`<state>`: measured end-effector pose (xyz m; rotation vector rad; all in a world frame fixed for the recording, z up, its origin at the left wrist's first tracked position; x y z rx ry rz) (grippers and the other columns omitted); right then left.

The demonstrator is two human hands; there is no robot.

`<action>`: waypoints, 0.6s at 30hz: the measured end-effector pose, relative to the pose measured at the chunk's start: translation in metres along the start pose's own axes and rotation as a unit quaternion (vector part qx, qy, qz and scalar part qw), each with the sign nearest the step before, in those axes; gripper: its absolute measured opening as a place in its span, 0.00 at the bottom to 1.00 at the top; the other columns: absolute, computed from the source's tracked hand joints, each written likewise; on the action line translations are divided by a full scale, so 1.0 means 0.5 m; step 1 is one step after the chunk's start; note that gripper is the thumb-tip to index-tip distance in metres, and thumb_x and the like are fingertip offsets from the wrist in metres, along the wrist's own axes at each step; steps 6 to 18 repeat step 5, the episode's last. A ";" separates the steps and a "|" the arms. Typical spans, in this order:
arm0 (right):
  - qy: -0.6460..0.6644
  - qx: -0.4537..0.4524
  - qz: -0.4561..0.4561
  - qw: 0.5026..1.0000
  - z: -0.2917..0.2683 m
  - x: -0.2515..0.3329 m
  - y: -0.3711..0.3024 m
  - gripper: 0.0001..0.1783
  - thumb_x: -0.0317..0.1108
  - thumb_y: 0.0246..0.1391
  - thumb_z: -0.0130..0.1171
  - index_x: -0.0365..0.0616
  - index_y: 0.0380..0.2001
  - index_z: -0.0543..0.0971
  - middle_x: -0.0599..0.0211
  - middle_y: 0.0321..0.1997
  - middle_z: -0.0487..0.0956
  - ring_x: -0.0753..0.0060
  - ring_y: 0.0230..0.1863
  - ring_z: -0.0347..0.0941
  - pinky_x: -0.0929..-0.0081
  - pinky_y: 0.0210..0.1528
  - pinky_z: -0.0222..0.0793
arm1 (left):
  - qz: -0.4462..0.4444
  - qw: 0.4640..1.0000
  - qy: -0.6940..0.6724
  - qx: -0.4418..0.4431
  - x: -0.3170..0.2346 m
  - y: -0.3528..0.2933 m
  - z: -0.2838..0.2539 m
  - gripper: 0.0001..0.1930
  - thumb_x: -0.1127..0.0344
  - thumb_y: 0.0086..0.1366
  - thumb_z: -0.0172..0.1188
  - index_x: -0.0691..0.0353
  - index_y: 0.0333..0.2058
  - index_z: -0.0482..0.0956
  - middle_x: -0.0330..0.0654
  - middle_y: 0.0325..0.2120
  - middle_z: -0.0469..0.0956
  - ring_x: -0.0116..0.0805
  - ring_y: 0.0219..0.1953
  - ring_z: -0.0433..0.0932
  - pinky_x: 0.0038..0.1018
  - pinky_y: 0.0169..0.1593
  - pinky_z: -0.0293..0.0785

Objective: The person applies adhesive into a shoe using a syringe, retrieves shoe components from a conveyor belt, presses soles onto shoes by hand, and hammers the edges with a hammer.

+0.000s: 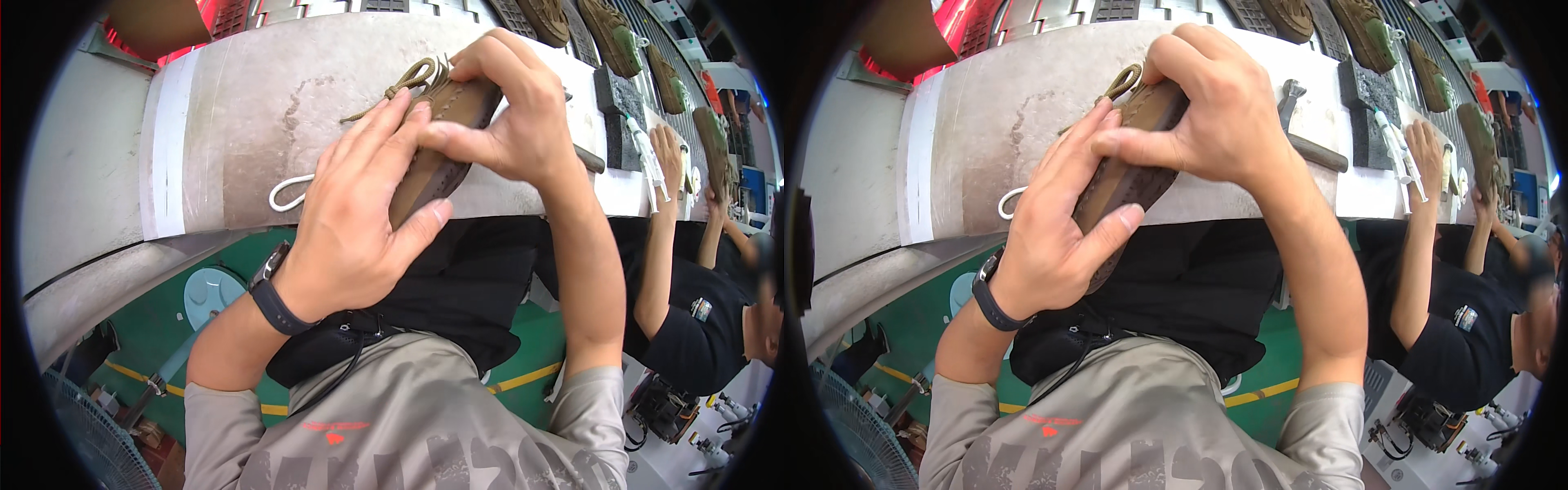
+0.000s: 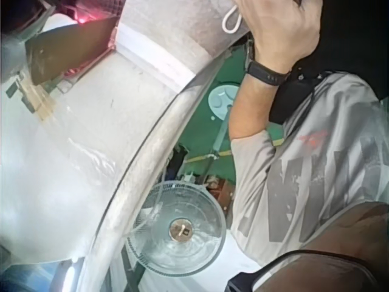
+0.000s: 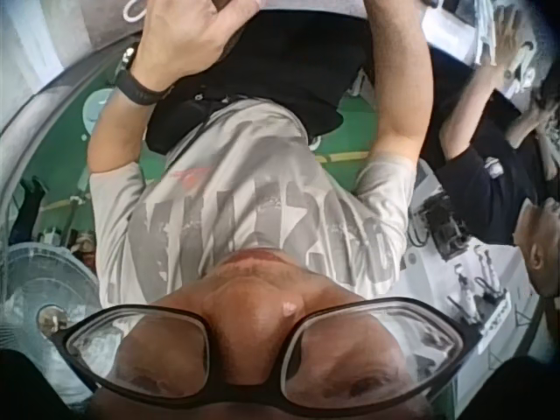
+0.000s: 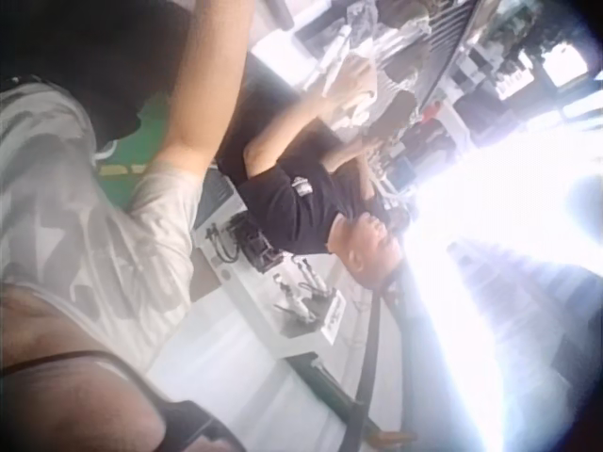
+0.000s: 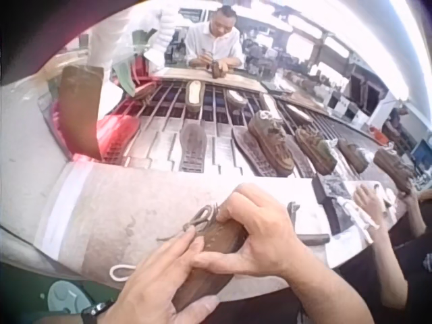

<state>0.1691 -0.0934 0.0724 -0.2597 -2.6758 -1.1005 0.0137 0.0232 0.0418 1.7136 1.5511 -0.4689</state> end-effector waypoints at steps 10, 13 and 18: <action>-0.039 0.101 0.077 0.991 0.012 -0.015 0.032 0.34 0.66 0.46 0.76 0.43 0.28 0.80 0.60 0.29 0.79 0.53 0.32 0.79 0.59 0.37 0.76 | -0.066 0.971 -0.227 -0.026 0.062 -0.033 -0.027 0.37 0.55 0.69 0.68 0.68 0.71 0.69 0.60 0.73 0.66 0.56 0.74 0.66 0.46 0.77 0.55; -0.039 0.101 0.077 0.991 0.012 -0.015 0.032 0.34 0.66 0.46 0.76 0.43 0.28 0.80 0.60 0.29 0.79 0.53 0.32 0.79 0.59 0.37 0.76 | -0.066 0.971 -0.227 -0.026 0.062 -0.033 -0.027 0.37 0.55 0.69 0.68 0.68 0.71 0.69 0.60 0.73 0.66 0.56 0.74 0.66 0.46 0.77 0.55; -0.039 0.101 0.077 0.991 0.012 -0.015 0.032 0.34 0.66 0.46 0.76 0.43 0.28 0.80 0.60 0.29 0.79 0.53 0.32 0.79 0.59 0.37 0.76 | -0.066 0.971 -0.227 -0.026 0.062 -0.033 -0.027 0.37 0.55 0.69 0.68 0.68 0.71 0.69 0.60 0.73 0.66 0.56 0.74 0.66 0.46 0.77 0.55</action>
Point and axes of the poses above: each hand's wrist, its own y-axis towards the middle knuckle, its own z-axis out of the palm, x = y × z, the point moved 5 cm from there along y, towards the middle knuckle
